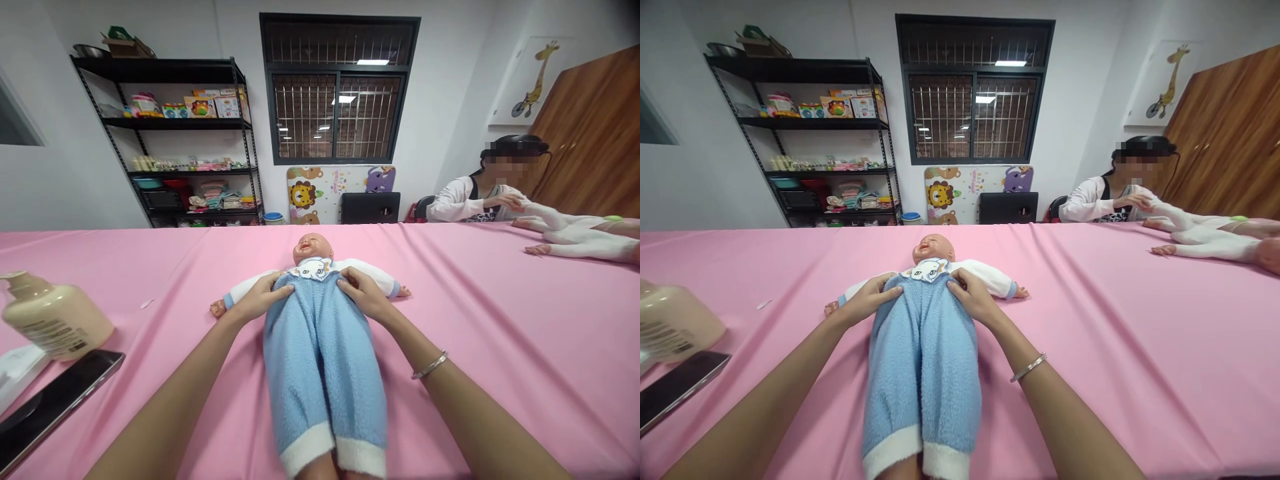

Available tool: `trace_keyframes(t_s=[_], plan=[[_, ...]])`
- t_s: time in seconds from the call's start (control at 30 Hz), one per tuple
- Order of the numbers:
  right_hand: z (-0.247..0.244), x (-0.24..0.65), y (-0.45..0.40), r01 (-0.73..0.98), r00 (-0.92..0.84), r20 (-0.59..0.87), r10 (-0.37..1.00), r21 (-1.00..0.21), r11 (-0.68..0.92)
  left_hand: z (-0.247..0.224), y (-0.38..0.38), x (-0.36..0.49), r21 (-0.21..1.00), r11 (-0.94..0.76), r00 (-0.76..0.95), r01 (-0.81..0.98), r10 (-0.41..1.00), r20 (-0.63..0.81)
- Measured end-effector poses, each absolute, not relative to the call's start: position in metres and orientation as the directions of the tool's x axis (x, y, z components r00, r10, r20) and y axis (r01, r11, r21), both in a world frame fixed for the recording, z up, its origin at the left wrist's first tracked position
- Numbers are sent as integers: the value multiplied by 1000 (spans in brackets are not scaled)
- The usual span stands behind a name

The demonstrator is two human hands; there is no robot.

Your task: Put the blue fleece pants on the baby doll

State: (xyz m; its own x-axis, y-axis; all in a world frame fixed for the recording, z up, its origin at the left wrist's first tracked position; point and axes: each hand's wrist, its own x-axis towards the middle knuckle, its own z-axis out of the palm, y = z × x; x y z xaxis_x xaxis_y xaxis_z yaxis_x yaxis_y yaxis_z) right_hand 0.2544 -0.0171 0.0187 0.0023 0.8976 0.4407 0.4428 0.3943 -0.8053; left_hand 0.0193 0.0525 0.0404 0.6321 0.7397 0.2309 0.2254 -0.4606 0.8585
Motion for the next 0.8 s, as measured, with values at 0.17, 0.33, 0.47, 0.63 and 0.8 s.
trace_keyframes(t_s=[0.17,0.33,0.47,0.63,0.8], plan=[[11,257,-12,373,18,265,964,-896,239,32,57,19,922,-336,680,194,723,120],[15,272,-16,366,-120,108,987,-919,145,28,61,13,886,-346,749,310,662,-3],[17,291,-21,445,-236,-32,971,-892,78,26,66,6,861,-364,760,354,649,-38],[0,298,-11,209,25,139,990,-969,130,18,76,2,809,-457,675,368,730,106],[-12,296,-3,380,107,200,974,-913,146,14,83,-5,832,-439,613,340,774,159]])
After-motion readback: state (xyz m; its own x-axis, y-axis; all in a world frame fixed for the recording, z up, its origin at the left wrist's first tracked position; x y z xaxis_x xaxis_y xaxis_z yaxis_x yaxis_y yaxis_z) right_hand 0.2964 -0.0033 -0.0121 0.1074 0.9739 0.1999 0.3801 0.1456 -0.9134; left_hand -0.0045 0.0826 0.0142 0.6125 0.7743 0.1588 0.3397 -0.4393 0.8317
